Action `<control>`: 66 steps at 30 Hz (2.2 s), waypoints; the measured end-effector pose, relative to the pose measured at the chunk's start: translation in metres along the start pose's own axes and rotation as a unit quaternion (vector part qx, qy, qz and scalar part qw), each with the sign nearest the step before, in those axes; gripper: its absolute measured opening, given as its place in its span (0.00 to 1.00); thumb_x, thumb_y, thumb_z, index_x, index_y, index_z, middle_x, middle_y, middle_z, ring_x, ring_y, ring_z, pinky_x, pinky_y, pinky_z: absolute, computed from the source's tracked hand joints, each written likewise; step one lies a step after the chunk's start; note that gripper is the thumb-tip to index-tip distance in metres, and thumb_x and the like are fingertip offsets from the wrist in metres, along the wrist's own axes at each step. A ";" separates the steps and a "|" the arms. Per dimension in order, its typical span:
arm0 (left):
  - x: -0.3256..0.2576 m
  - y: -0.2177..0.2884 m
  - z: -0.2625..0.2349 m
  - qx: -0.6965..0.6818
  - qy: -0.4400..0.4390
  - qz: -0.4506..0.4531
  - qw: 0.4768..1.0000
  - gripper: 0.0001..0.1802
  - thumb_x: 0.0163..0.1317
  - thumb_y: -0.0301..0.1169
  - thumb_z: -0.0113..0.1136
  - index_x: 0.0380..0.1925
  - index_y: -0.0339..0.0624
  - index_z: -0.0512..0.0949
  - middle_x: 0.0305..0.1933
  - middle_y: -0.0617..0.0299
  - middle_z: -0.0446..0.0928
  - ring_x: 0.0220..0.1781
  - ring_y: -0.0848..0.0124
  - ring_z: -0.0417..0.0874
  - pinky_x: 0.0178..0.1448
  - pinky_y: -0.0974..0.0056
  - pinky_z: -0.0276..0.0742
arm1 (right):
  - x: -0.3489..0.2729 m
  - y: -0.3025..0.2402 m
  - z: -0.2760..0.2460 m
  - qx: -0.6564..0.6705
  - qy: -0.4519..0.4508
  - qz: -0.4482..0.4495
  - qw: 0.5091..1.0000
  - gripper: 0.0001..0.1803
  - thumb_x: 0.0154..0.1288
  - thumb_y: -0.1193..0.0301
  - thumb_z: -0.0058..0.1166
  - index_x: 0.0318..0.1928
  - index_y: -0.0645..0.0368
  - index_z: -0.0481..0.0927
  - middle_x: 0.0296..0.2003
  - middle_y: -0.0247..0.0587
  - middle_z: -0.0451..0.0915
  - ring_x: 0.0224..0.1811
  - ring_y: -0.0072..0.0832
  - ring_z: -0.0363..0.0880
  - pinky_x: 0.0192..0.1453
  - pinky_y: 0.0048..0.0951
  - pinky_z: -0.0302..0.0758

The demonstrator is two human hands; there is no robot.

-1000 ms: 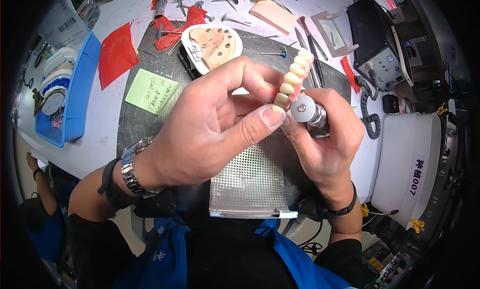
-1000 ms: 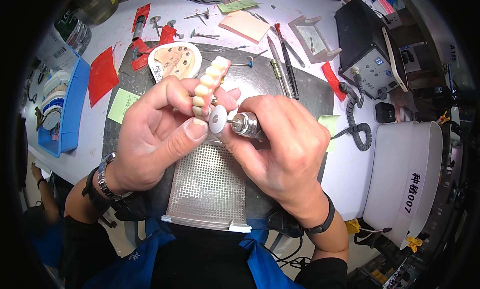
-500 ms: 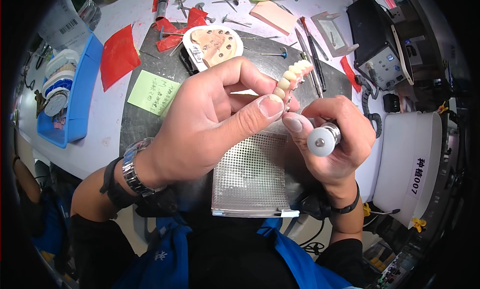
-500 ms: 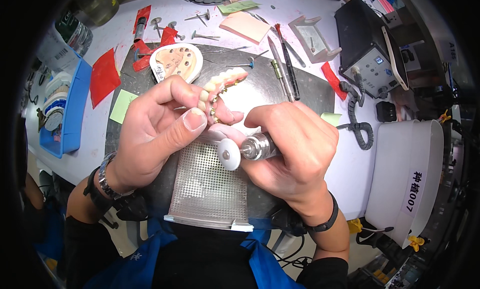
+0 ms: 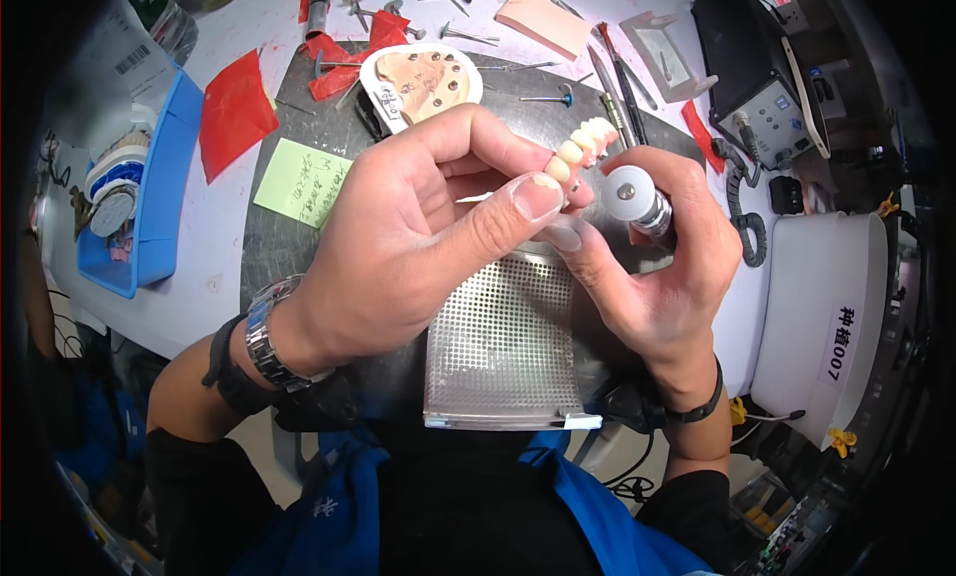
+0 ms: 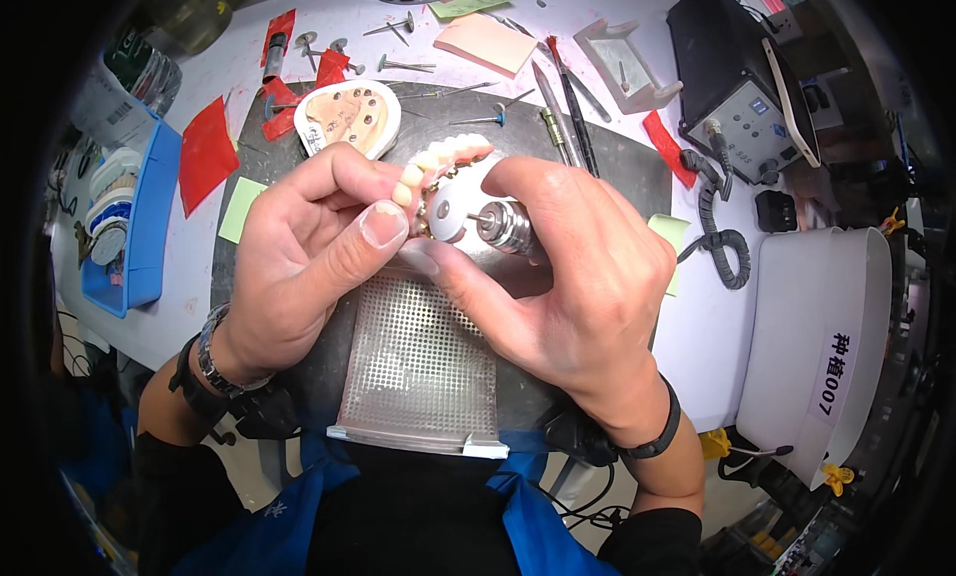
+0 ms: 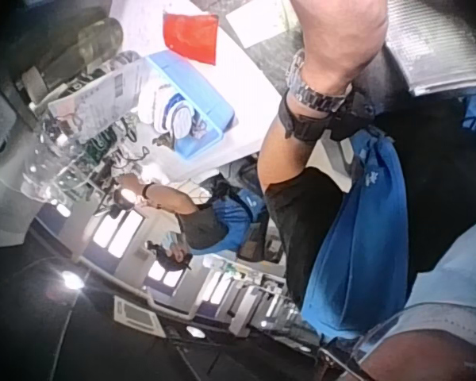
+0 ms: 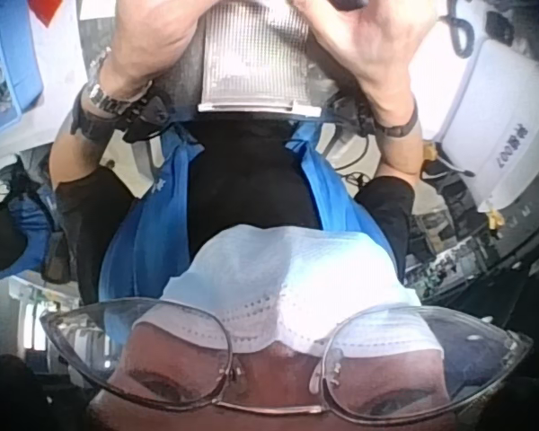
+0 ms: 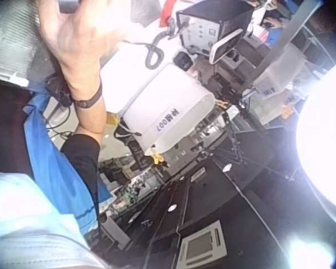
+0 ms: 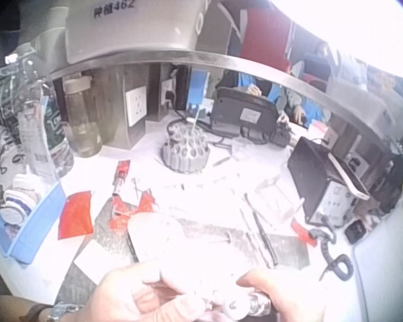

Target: Polishing and grinding a dental bridge prosthesis using a rotary hand tool at a laboratory workstation.

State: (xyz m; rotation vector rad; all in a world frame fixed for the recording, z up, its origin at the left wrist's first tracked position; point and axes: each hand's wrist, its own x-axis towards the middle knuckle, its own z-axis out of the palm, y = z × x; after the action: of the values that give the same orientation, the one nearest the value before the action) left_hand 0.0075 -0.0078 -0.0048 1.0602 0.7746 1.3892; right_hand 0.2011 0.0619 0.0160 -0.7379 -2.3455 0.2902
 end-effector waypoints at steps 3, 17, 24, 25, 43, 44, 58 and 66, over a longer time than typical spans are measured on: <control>-0.002 -0.002 0.000 -0.017 0.003 -0.001 1.000 0.09 0.72 0.28 0.55 0.45 0.32 0.72 0.49 0.55 0.76 0.53 0.73 0.78 0.61 0.66 0.74 | 0.000 0.004 0.004 0.008 0.017 -0.028 0.999 0.25 0.49 0.70 0.74 0.46 0.65 0.78 0.36 0.41 0.82 0.32 0.25 0.82 0.37 0.24 0.77; 0.004 -0.007 -0.003 -0.001 -0.031 0.037 0.999 0.22 0.70 0.37 0.59 0.55 0.33 0.69 0.60 0.42 0.71 0.61 0.59 0.78 0.62 0.56 0.77 | -0.002 0.003 0.003 0.058 0.061 -0.024 0.996 0.13 0.62 0.73 0.67 0.44 0.68 0.83 0.36 0.44 0.86 0.24 0.19 0.77 0.29 0.20 0.73; 0.003 0.009 0.002 -0.110 -0.084 -0.112 0.984 0.35 0.65 0.41 0.63 0.63 0.35 0.59 0.65 0.33 0.65 0.70 0.46 0.70 0.71 0.46 0.69 | 0.001 0.004 0.002 0.062 0.117 -0.049 0.990 0.13 0.49 0.78 0.67 0.39 0.63 0.84 0.28 0.39 0.84 0.23 0.33 0.81 0.27 0.27 0.75; 0.003 0.009 0.003 -0.117 -0.073 -0.119 0.983 0.37 0.64 0.42 0.65 0.64 0.35 0.58 0.65 0.34 0.66 0.69 0.47 0.70 0.71 0.47 0.69 | 0.000 0.006 -0.001 0.056 0.091 -0.060 0.992 0.12 0.56 0.75 0.66 0.41 0.65 0.83 0.31 0.42 0.84 0.27 0.29 0.82 0.30 0.24 0.76; 0.007 0.001 0.003 0.000 -0.004 -0.047 0.999 0.43 0.53 0.31 0.74 0.64 0.28 0.61 0.66 0.39 0.66 0.70 0.55 0.69 0.74 0.49 0.67 | -0.004 0.011 0.002 -0.052 0.033 0.046 0.997 0.12 0.50 0.74 0.71 0.34 0.61 0.80 0.23 0.35 0.76 0.20 0.24 0.71 0.24 0.25 0.66; 0.007 0.000 0.004 0.003 -0.003 -0.046 0.999 0.43 0.53 0.30 0.74 0.64 0.28 0.61 0.66 0.39 0.66 0.70 0.55 0.70 0.74 0.49 0.67 | -0.004 0.012 0.001 -0.055 0.026 0.044 0.997 0.12 0.50 0.74 0.71 0.33 0.61 0.80 0.22 0.36 0.75 0.20 0.25 0.72 0.24 0.25 0.66; 0.008 -0.002 0.002 0.035 -0.005 -0.033 0.999 0.44 0.52 0.31 0.76 0.64 0.30 0.62 0.66 0.37 0.66 0.67 0.55 0.73 0.74 0.52 0.66 | -0.005 0.012 0.001 -0.053 0.014 0.046 0.997 0.11 0.51 0.73 0.71 0.30 0.61 0.79 0.20 0.36 0.73 0.20 0.26 0.71 0.25 0.26 0.66; 0.006 0.001 0.003 0.039 -0.006 -0.041 0.998 0.44 0.52 0.31 0.75 0.65 0.29 0.61 0.67 0.37 0.66 0.68 0.56 0.72 0.73 0.53 0.67 | -0.006 0.011 0.001 -0.043 0.022 0.044 0.998 0.12 0.50 0.73 0.72 0.30 0.61 0.79 0.20 0.35 0.73 0.20 0.24 0.71 0.24 0.25 0.65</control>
State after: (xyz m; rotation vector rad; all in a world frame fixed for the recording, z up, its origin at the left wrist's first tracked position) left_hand 0.0106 -0.0019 -0.0018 1.0844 0.8608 1.2907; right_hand 0.2089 0.0675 0.0080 -0.8807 -2.3002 0.2104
